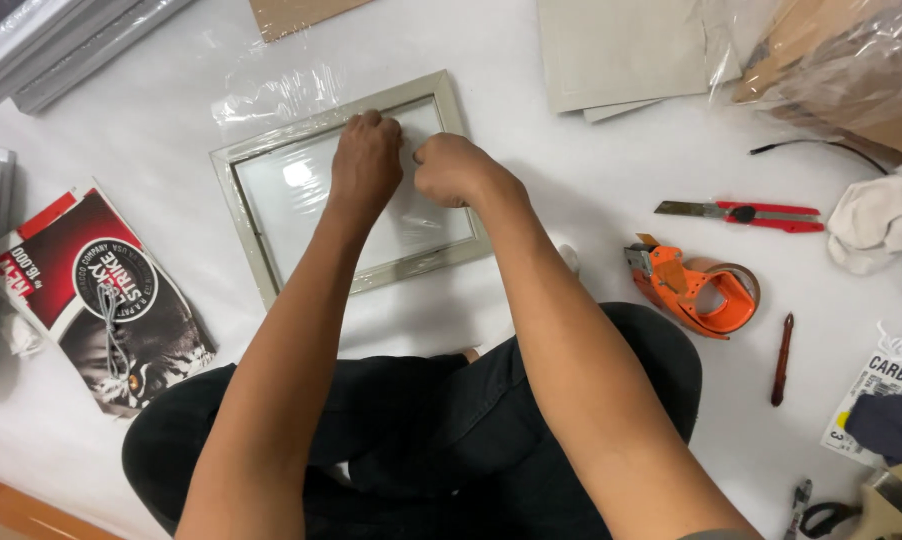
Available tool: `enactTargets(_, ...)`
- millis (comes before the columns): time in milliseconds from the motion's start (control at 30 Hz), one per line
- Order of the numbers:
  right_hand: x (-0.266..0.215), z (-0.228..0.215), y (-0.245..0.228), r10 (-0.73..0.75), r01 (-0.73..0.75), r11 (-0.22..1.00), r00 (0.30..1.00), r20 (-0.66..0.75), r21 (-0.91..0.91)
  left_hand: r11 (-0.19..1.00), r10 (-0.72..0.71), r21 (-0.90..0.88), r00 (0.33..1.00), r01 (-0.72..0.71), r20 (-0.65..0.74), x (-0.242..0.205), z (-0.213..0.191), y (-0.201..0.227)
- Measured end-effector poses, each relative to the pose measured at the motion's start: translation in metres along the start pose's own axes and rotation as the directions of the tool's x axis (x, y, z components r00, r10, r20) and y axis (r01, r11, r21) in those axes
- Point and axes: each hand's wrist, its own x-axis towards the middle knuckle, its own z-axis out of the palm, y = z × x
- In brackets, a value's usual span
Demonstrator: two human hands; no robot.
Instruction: Assembling a picture frame by cleaning the glass, inserting the artwork, and securing the backboard
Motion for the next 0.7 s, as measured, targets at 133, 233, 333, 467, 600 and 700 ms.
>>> enactTargets(133,-0.013,-0.001,-0.011,-0.025,0.025,1.0,0.999,0.033,-0.012,0.998,0.05,-0.038,0.999,-0.05,0.003,-0.055,0.003,0.009)
enactTargets(233,0.003,0.006,0.0,-0.013,0.017,0.998,0.998,0.057,-0.065,0.994,0.089,-0.067,0.996,-0.09,-0.021,-0.089,-0.003,0.022)
enactTargets(333,0.021,0.014,0.02,-0.001,0.005,0.997,0.999,0.044,-0.08,0.991,0.087,-0.105,0.996,-0.088,-0.019,-0.115,-0.009,0.035)
enactTargets(467,0.018,0.014,0.022,-0.009,0.017,0.988,0.999,0.049,-0.153,0.994,0.083,-0.084,0.992,-0.075,0.096,-0.136,-0.011,0.046)
enactTargets(600,0.024,0.022,0.026,-0.009,0.02,0.982,0.998,0.061,-0.186,0.998,0.047,-0.048,0.981,-0.039,0.187,-0.137,-0.009,0.048)
enactTargets(700,0.002,0.018,0.008,0.019,0.001,0.975,0.996,0.091,-0.221,1.0,0.014,-0.02,0.978,-0.01,0.209,-0.125,-0.013,0.047)
